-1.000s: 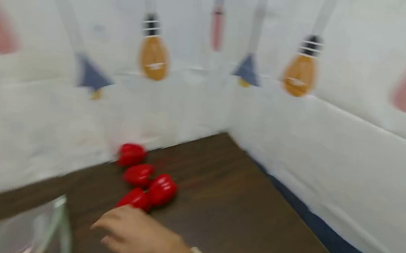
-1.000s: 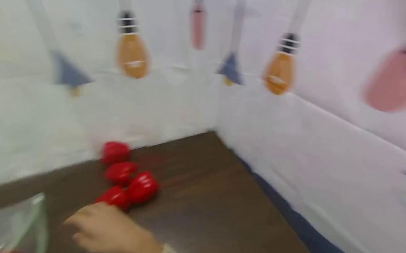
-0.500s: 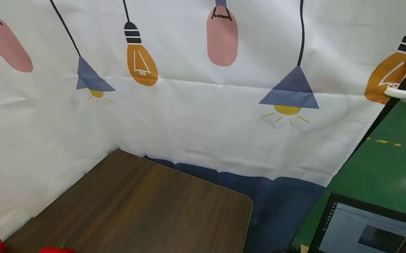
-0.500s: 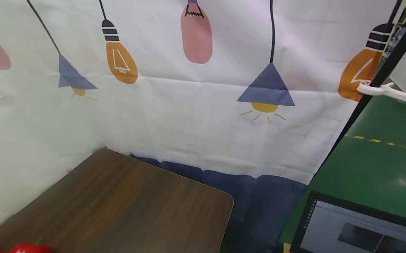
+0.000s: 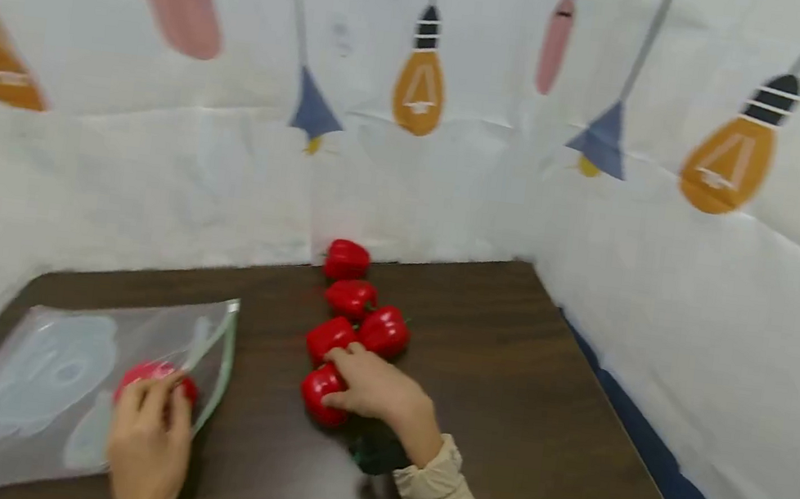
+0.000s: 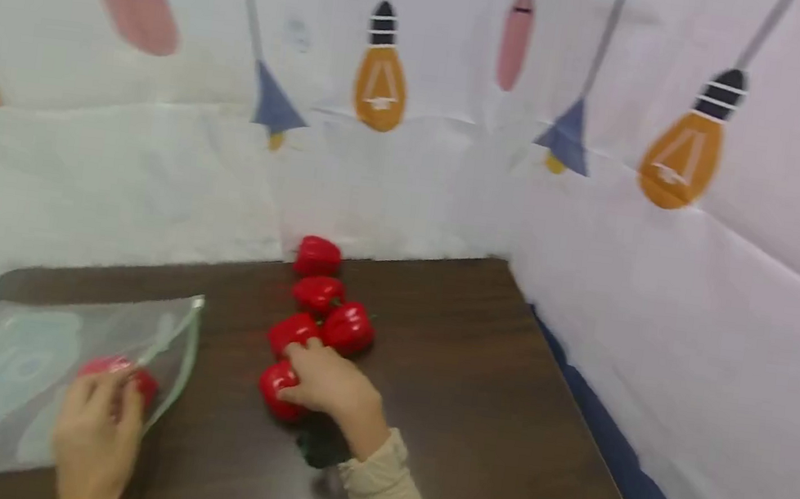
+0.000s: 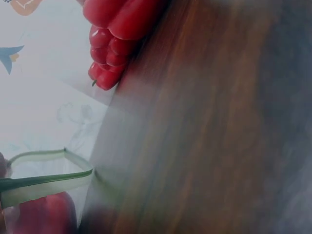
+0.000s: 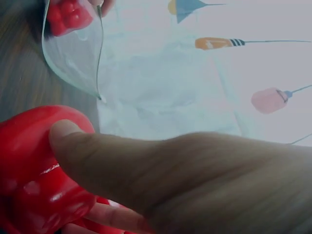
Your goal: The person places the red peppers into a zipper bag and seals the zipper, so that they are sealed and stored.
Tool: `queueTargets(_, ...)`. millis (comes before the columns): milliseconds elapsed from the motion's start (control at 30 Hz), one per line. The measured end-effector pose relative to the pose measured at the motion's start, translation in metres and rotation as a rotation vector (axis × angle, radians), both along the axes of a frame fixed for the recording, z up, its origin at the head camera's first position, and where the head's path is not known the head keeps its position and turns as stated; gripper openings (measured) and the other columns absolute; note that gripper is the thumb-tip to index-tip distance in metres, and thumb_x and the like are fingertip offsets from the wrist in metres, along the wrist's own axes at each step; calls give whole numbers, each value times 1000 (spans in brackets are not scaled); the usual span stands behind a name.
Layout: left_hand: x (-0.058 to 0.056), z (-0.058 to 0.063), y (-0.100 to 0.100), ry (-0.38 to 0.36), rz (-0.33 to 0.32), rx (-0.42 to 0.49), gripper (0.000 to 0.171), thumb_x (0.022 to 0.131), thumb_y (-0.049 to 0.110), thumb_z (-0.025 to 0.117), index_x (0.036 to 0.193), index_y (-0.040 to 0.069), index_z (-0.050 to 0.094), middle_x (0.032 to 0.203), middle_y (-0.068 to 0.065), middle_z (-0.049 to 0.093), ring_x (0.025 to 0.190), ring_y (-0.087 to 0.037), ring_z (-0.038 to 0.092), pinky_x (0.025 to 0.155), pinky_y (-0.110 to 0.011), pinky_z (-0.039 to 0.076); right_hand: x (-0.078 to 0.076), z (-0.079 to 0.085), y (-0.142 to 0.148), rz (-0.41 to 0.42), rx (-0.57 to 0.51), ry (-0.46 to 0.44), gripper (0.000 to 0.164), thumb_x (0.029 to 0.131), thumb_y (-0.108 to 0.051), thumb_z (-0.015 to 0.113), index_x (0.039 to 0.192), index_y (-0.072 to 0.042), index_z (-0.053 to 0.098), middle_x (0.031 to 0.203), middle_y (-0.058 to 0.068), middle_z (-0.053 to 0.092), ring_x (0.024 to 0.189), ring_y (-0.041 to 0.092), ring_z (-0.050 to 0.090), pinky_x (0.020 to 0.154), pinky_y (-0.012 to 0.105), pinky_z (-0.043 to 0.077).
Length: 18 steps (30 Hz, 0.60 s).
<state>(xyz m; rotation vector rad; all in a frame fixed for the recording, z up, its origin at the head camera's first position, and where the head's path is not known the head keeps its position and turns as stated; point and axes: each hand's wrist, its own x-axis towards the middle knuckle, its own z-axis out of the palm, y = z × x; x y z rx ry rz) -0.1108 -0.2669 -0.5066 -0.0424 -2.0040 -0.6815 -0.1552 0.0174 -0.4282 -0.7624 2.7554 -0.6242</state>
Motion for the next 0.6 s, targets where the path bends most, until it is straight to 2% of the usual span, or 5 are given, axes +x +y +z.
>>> queueTargets(33, -9, 1, 18, -47, -51, -21, 15, 95, -2, 67, 108, -7, 73, 101, -28, 62, 97, -44, 60, 93, -26, 45, 1, -2, 22, -42, -45, -23, 50, 95, -32, 77, 138, -12, 61, 131, 8, 62, 119, 19, 62, 104, 35, 54)
queueTargets(100, -22, -2, 50, -92, -129, -48, 15, 95, -3, 69, 109, -5, 73, 101, -24, 63, 96, -40, 62, 85, -40, 46, 5, -6, 60, -107, -121, -74, 50, 94, -27, 78, 136, -9, 60, 130, 11, 62, 118, 22, 62, 104, 42, 54)
queueTargets(233, -31, -4, 95, -103, -185, -71, 19, 89, -3, 78, 107, -1, 75, 97, -15, 66, 90, -31, 66, 79, -46, 53, 13, -12, 111, -164, -213, -148, 52, 92, -25, 80, 136, -6, 59, 128, 12, 62, 113, 24, 60, 97, 47, 55)
queueTargets(400, -28, 0, 123, -76, -196, -89, 26, 81, -4, 85, 104, 1, 77, 93, -11, 67, 85, -26, 66, 74, -44, 57, 20, -13, 146, -152, -237, -180, 54, 92, -30, 80, 136, -10, 59, 127, 8, 64, 108, 22, 59, 91, 43, 56)
queueTargets(600, -23, 3, 137, -102, -246, -76, 24, 82, -4, 84, 104, 3, 78, 92, -8, 67, 83, -20, 65, 71, -36, 57, 35, -18, 167, -145, -314, -273, 53, 93, -34, 79, 136, -14, 56, 132, 8, 62, 122, 28, 55, 97, 51, 56)
